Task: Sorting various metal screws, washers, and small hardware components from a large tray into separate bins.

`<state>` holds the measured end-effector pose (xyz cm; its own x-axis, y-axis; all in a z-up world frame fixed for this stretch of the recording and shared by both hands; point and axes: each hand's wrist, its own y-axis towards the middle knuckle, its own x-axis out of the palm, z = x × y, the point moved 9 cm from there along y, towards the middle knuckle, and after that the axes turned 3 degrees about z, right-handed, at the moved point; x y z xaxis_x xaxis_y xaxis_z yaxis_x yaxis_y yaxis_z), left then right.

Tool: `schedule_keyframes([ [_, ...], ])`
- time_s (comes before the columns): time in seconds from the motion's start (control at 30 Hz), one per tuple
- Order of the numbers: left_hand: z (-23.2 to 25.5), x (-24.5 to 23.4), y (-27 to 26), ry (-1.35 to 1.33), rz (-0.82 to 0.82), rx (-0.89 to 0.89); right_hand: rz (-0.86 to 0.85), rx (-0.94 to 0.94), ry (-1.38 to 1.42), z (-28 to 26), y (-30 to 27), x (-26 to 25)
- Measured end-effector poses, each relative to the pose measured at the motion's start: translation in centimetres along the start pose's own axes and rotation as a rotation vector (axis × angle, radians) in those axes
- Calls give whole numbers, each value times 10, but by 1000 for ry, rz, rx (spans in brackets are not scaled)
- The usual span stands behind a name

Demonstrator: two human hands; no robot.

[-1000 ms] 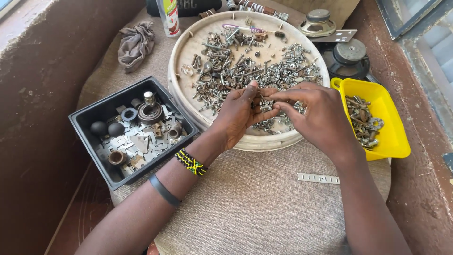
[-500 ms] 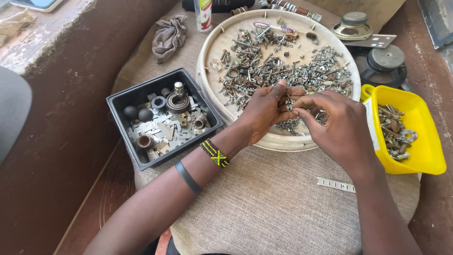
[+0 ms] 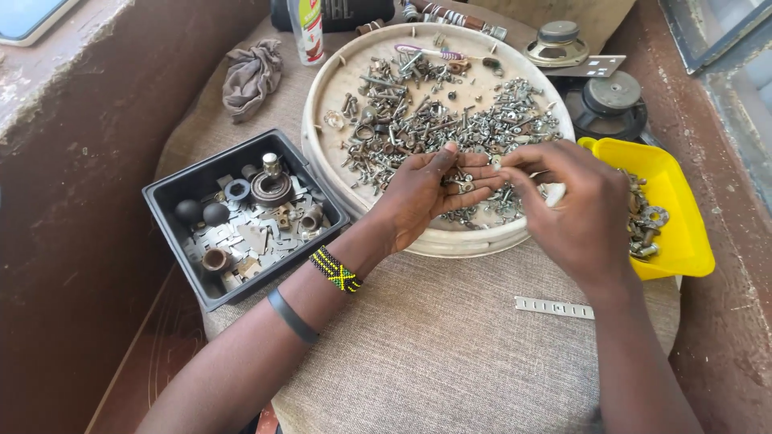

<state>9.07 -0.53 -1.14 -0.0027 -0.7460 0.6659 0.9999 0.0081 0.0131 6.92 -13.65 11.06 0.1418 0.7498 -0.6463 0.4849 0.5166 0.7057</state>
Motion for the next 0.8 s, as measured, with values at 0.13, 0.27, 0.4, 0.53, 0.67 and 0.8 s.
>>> schedule_keyframes([
  [0.13,-1,2,0,-33,67,-132,30,33,-57,-3,-12,-36],
  [0.27,4,3,-5,-1,108,-171,115,182,-73,29,-38,-67],
  [0.4,3,3,-4,59,130,-162,134,237,-141,43,-55,-92],
  [0.53,5,7,-6,40,124,-164,129,277,-216,54,-65,-104],
  [0.67,10,10,-11,72,150,-179,114,272,-223,50,-64,-108],
  [0.8,11,8,-11,52,147,-172,113,278,-185,42,-58,-109],
])
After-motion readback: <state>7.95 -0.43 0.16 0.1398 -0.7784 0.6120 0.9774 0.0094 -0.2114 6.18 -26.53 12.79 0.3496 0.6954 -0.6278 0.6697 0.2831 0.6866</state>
